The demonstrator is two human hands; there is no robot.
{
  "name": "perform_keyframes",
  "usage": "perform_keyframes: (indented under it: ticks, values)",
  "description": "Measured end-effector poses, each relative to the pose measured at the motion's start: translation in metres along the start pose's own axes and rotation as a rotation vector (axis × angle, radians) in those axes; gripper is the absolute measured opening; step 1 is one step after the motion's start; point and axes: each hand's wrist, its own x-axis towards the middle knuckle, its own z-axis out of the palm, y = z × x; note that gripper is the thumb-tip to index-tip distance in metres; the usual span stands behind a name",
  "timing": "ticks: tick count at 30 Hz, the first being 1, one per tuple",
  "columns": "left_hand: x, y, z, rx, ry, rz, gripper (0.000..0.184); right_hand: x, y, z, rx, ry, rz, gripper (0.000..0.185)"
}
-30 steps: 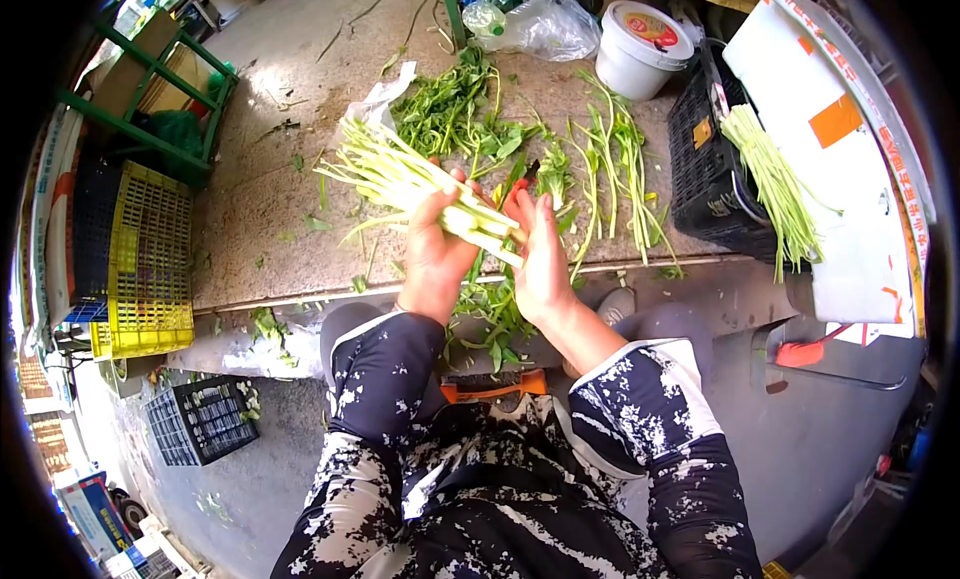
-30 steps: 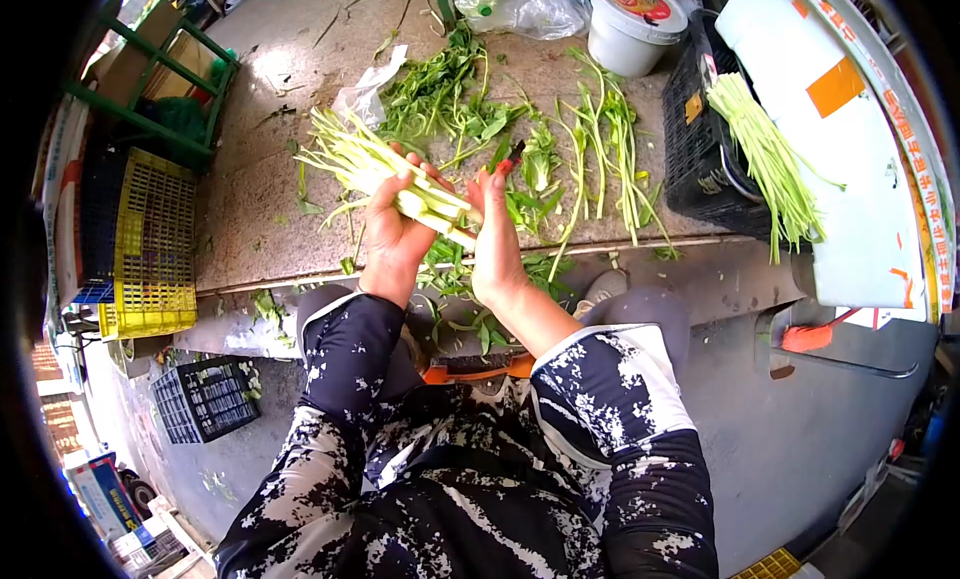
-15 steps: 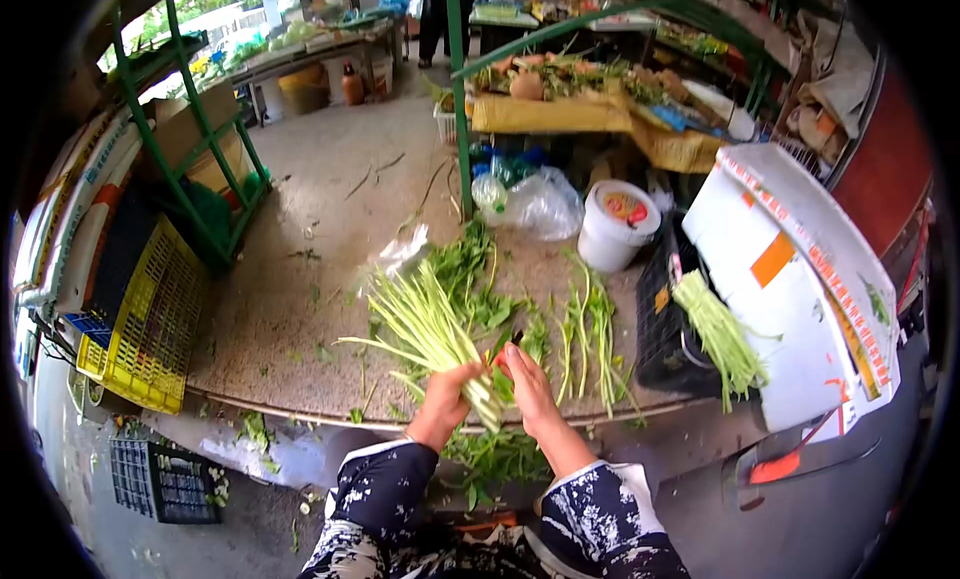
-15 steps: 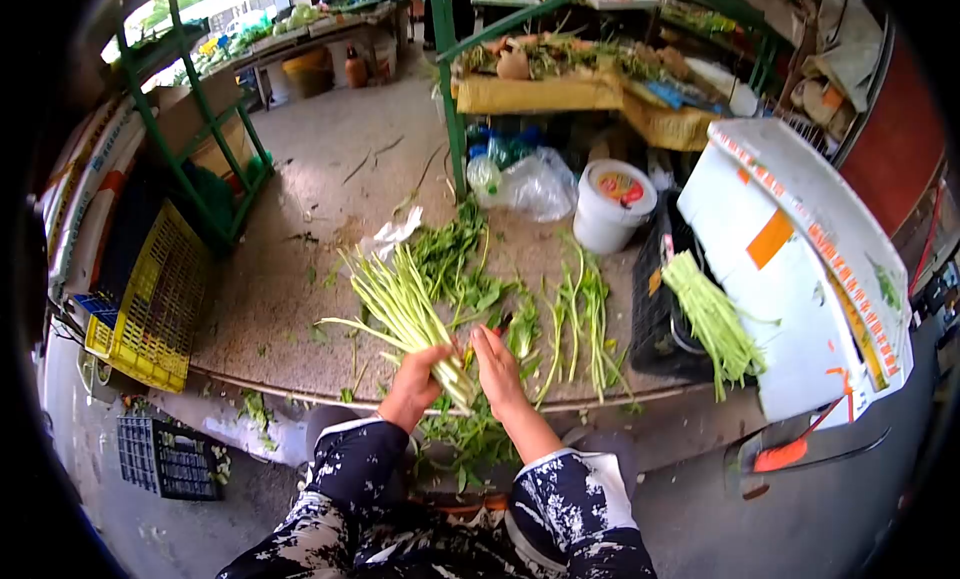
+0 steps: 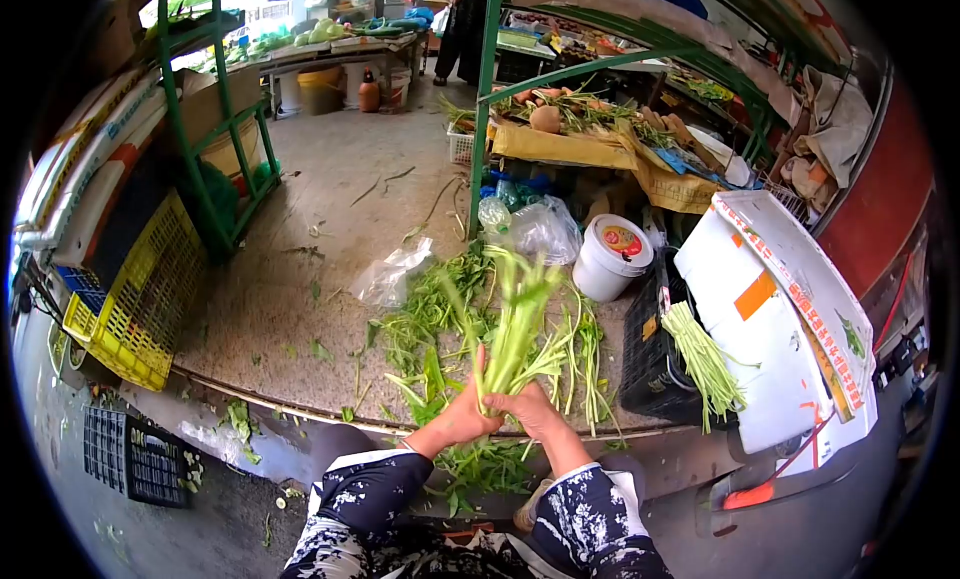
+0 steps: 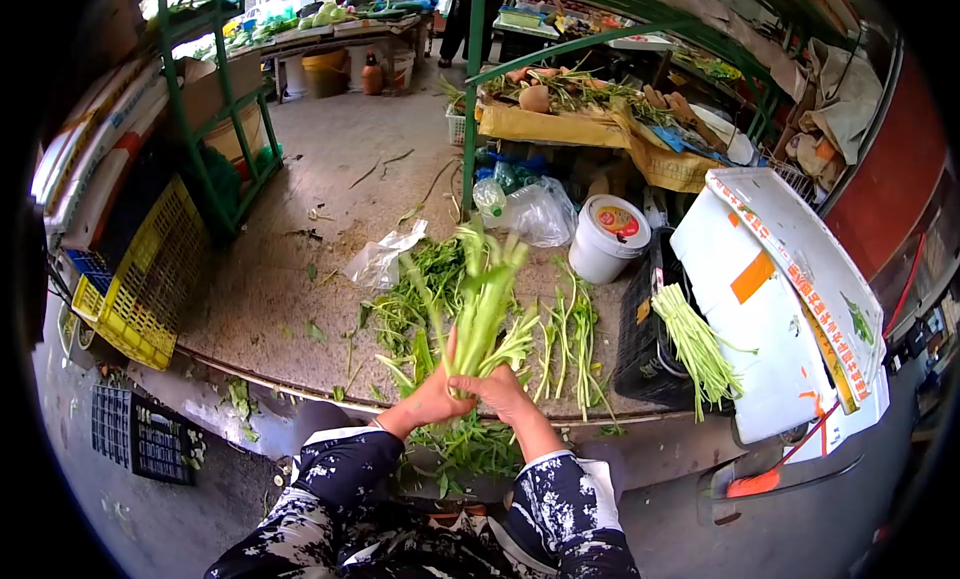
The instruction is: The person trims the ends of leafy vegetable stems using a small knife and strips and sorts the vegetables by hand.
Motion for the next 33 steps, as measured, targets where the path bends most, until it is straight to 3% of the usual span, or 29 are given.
perform_keyframes:
  ticks: [2, 4, 10, 12, 14, 16, 18, 20, 22, 23, 27, 29, 32, 33]
  values:
    - [-0.002, -0.005, -0.008, 0.176, -0.102, 0.011, 0.116, -0.001, 0.009, 0.008, -0.037, 0.015, -0.090, 0.067]
    - [-0.009, -0.013, -0.012, 0.284, -0.151, -0.027, 0.114, -0.002, 0.019, 0.010, 0.008, 0.044, 0.017, 0.067]
    - [-0.020, -0.006, -0.023, 0.310, -0.231, -0.132, 0.119, -0.006, 0.040, 0.024, 0.124, 0.074, -0.068, 0.051]
    - [-0.025, 0.007, -0.022, 0.369, -0.134, -0.224, 0.122, -0.007, 0.043, 0.033, 0.112, 0.163, -0.106, 0.050]
    - [-0.031, -0.006, -0.026, 0.493, -0.039, -0.137, 0.120, -0.005, 0.059, 0.046, 0.209, 0.321, -0.086, 0.051]
    - [-0.041, -0.013, -0.025, 0.632, -0.043, -0.334, 0.111, -0.004, 0.075, 0.057, 0.192, 0.577, 0.020, 0.044]
    - [-0.057, -0.039, -0.018, 0.618, 0.022, -0.236, 0.100, -0.006, 0.094, 0.064, 0.229, 0.642, -0.169, 0.040]
    - [-0.073, -0.055, -0.013, 0.654, 0.055, -0.232, 0.093, -0.009, 0.131, 0.057, 0.232, 0.649, -0.225, 0.041]
    - [-0.085, -0.074, -0.010, 0.614, -0.235, -0.515, 0.090, -0.021, 0.153, 0.050, 0.186, 0.635, -0.100, 0.042]
    - [-0.092, -0.088, -0.007, 0.600, -0.231, -0.517, 0.090, -0.026, 0.161, 0.045, 0.147, 0.621, 0.007, 0.043]
    - [-0.088, -0.104, -0.008, 0.563, -0.255, -0.405, 0.086, -0.022, 0.166, 0.033, 0.130, 0.585, 0.094, 0.049]
    - [-0.061, -0.090, -0.017, 0.574, -0.242, -0.350, 0.082, -0.010, 0.140, 0.035, 0.213, 0.595, 0.014, 0.049]
    - [-0.016, -0.088, -0.027, 0.530, -0.033, -0.029, 0.075, 0.022, 0.111, 0.019, 0.064, 0.538, -0.137, 0.044]
    - [-0.002, -0.084, -0.031, 0.532, -0.019, -0.034, 0.075, 0.030, 0.103, 0.012, 0.014, 0.496, -0.181, 0.043]
